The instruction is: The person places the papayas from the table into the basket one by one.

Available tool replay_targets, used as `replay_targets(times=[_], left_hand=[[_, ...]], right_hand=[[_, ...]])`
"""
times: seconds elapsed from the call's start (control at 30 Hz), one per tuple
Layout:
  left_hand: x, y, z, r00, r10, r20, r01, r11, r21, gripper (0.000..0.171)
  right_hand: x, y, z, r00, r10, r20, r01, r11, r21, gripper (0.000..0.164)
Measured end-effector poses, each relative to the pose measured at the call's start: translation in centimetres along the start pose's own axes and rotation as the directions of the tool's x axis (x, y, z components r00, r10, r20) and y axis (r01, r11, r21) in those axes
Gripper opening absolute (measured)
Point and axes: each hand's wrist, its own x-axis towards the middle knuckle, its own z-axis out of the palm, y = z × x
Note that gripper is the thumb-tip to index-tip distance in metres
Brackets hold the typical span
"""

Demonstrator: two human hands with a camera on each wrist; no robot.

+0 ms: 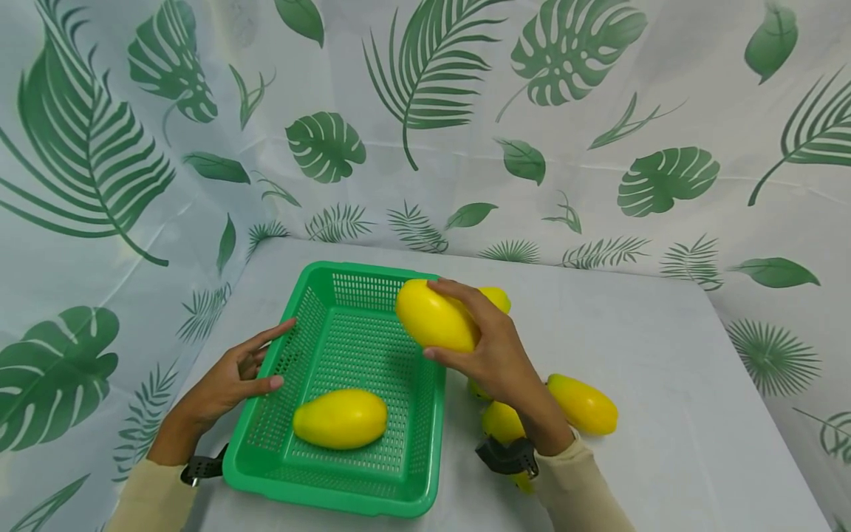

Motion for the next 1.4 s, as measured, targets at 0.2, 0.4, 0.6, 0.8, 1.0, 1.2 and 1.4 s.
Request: replay_targets(times=[0.2, 0.4, 0.6, 0.8, 1.0, 1.2, 1.4], left_hand=[[-0.1, 0.1, 0.0, 1.000, -0.007, -0.004, 0.007, 1.000, 0.028, 0.085], [0.0, 0.0, 0.0, 1.000, 0.004, -0.003, -0.004, 1.000, 0.004, 0.085], [0.0, 0.0, 0.1, 1.000, -0.001, -0.007, 0.001, 1.000, -0.005, 0.085], [-0.1, -0.1, 0.0, 1.000, -0.007, -0.011, 0.008, 1.000, 0.017, 0.085], [0.0, -0.2, 0.0, 1.000, -0.007, -0.012, 0.007, 1.000, 0.007, 0.084], [0.0, 0.0, 0.1, 1.000, -0.003, -0.009, 0.003, 1.000, 0.004, 0.084], [0.0, 0.2, 0.3, 1.000, 0.025, 0.000, -0.025, 0.999, -0.033, 0.084]], right_hand=[[0.3, -0.1, 0.5, 1.000, -0.023, 0.009, 0.023, 1.000, 0.017, 0.086], [0.5, -0.4, 1.1, 0.999, -0.048, 0.015, 0.048, 0.999, 0.020, 0.086], [0.6, -0.7, 1.6, 0.998, -0.048, 0.040, 0.046, 0.998, 0.038, 0.088], [0.6, -1.1, 2.1, 0.997, -0.036, 0.065, 0.033, 0.999, 0.041, 0.087], [0.7, -1.1, 2.4, 0.996, -0.043, 0.073, 0.040, 0.998, 0.042, 0.087], [0.8, -1.2, 2.8, 0.995, -0.050, 0.083, 0.046, 0.998, 0.043, 0.087], [0.9, -1.4, 3.3, 0.994, -0.060, 0.095, 0.054, 0.997, 0.062, 0.087]])
